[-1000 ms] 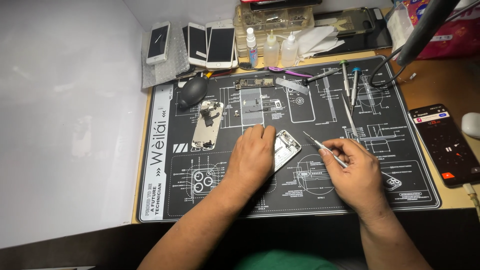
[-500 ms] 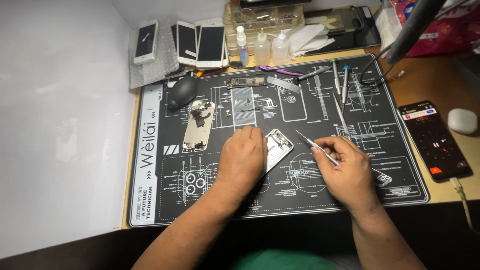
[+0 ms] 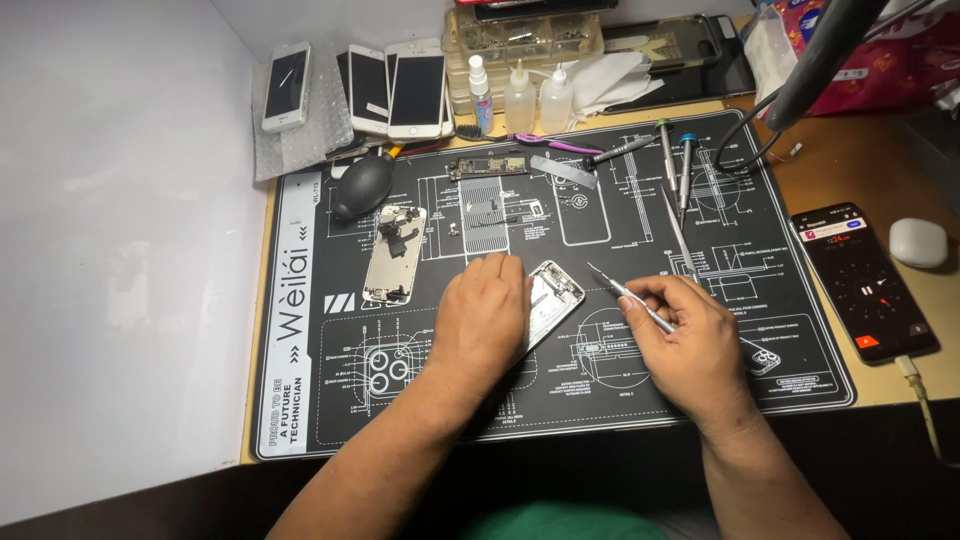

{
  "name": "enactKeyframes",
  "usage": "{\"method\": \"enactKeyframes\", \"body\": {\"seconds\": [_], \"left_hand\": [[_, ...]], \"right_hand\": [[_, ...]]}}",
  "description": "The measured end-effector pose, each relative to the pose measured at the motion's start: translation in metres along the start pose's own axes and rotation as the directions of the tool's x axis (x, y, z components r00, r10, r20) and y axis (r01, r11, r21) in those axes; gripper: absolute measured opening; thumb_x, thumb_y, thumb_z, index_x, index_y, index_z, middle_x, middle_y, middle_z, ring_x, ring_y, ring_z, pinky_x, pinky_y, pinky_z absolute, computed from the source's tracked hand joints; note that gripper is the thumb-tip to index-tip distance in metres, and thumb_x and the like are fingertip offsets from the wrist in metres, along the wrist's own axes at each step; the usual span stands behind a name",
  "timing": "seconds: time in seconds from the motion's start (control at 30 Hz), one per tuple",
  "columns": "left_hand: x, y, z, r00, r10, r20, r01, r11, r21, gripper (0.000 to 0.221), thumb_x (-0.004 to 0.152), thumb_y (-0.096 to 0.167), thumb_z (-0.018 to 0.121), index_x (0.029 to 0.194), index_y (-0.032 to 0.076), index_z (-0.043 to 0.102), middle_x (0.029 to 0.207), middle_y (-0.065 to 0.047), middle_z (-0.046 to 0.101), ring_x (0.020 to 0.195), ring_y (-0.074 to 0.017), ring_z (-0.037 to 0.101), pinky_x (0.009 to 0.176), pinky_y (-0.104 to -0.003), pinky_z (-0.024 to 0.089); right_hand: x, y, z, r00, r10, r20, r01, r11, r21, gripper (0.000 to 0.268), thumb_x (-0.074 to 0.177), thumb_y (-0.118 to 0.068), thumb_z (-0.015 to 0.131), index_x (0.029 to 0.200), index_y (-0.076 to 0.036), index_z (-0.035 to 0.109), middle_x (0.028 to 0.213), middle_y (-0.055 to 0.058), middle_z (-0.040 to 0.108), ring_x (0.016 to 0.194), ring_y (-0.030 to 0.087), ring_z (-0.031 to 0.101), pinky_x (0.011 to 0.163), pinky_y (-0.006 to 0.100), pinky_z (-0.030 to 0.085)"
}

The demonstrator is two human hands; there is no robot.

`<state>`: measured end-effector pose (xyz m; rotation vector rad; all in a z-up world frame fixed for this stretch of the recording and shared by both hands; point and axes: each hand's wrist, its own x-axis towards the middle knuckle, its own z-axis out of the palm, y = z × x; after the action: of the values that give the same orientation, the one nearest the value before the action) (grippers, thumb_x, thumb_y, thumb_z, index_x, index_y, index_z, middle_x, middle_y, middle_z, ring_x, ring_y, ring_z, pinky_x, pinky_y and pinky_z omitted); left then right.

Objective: Disassembling and repairing internal components of a smartphone using precision tools

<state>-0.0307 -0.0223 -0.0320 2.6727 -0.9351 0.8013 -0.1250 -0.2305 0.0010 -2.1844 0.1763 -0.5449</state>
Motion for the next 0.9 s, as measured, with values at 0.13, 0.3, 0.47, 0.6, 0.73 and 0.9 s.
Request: {"method": "enactKeyframes", "body": {"seconds": [0.13,0.3,0.47,0.6,0.73,0.9], "left_hand": [[0.000,-0.001,0.003,1.000,0.017,0.007,-0.017,0.999,0.047,0.015,0.091,0.026,0.060,0.085,0.013,0.056,0.074,-0.002,0.052,0.069,-0.0225,0.058,0.057,-0.034,0.046],[0.002,-0.003,0.001,0.998,0.005,0.060,-0.005,1.000,-0.004,0.015,0.094,0.025,0.058,0.085,0.012,0.057,0.073,-0.002,0.051,0.066,-0.0216,0.057,0.056,-0.033,0.044],[0.000,-0.002,0.000,0.998,0.007,0.062,-0.006,1.000,-0.009,0.017,0.094,0.027,0.057,0.087,0.012,0.057,0.074,-0.003,0.052,0.067,-0.0229,0.059,0.056,-0.035,0.045],[0.002,-0.001,0.001,0.999,0.021,0.033,-0.022,1.000,0.018,0.016,0.093,0.027,0.057,0.086,0.013,0.056,0.072,-0.002,0.052,0.067,-0.0230,0.060,0.057,-0.034,0.046],[0.003,0.001,0.000,0.999,0.003,0.043,-0.003,1.000,-0.009,0.017,0.095,0.028,0.055,0.086,0.013,0.056,0.072,-0.001,0.052,0.064,-0.0225,0.060,0.055,-0.034,0.046],[0.012,0.002,-0.027,0.993,-0.115,0.006,0.113,0.966,-0.234,0.023,0.105,0.030,0.047,0.091,0.013,0.054,0.063,-0.007,0.056,0.055,-0.0301,0.065,0.050,-0.041,0.051]], "right_hand": [[0.000,0.000,0.000,1.000,-0.005,0.004,0.005,1.000,-0.005,0.007,0.091,-0.009,0.076,0.098,-0.006,0.077,0.067,0.011,0.063,0.055,0.019,0.062,0.051,0.031,0.051],[0.002,-0.004,-0.001,1.000,0.005,0.011,-0.005,1.000,-0.004,0.007,0.091,-0.007,0.075,0.098,-0.004,0.077,0.067,0.012,0.063,0.055,0.018,0.060,0.050,0.030,0.049],[0.000,-0.004,-0.001,1.000,0.014,0.016,-0.014,1.000,-0.006,0.007,0.092,-0.007,0.076,0.098,-0.004,0.076,0.067,0.012,0.063,0.055,0.018,0.060,0.050,0.030,0.049],[0.000,-0.002,0.000,1.000,0.001,0.010,-0.001,1.000,-0.008,0.008,0.092,-0.009,0.075,0.098,-0.004,0.076,0.067,0.012,0.063,0.056,0.019,0.060,0.051,0.031,0.049],[0.000,-0.002,0.000,1.000,0.006,0.013,-0.006,1.000,-0.003,0.008,0.092,-0.008,0.075,0.099,-0.004,0.076,0.067,0.012,0.063,0.056,0.018,0.060,0.051,0.030,0.049],[0.001,0.001,-0.002,0.998,0.022,0.063,-0.023,1.000,0.015,0.011,0.091,-0.010,0.074,0.101,-0.008,0.078,0.069,0.012,0.065,0.057,0.020,0.060,0.053,0.034,0.050]]}}
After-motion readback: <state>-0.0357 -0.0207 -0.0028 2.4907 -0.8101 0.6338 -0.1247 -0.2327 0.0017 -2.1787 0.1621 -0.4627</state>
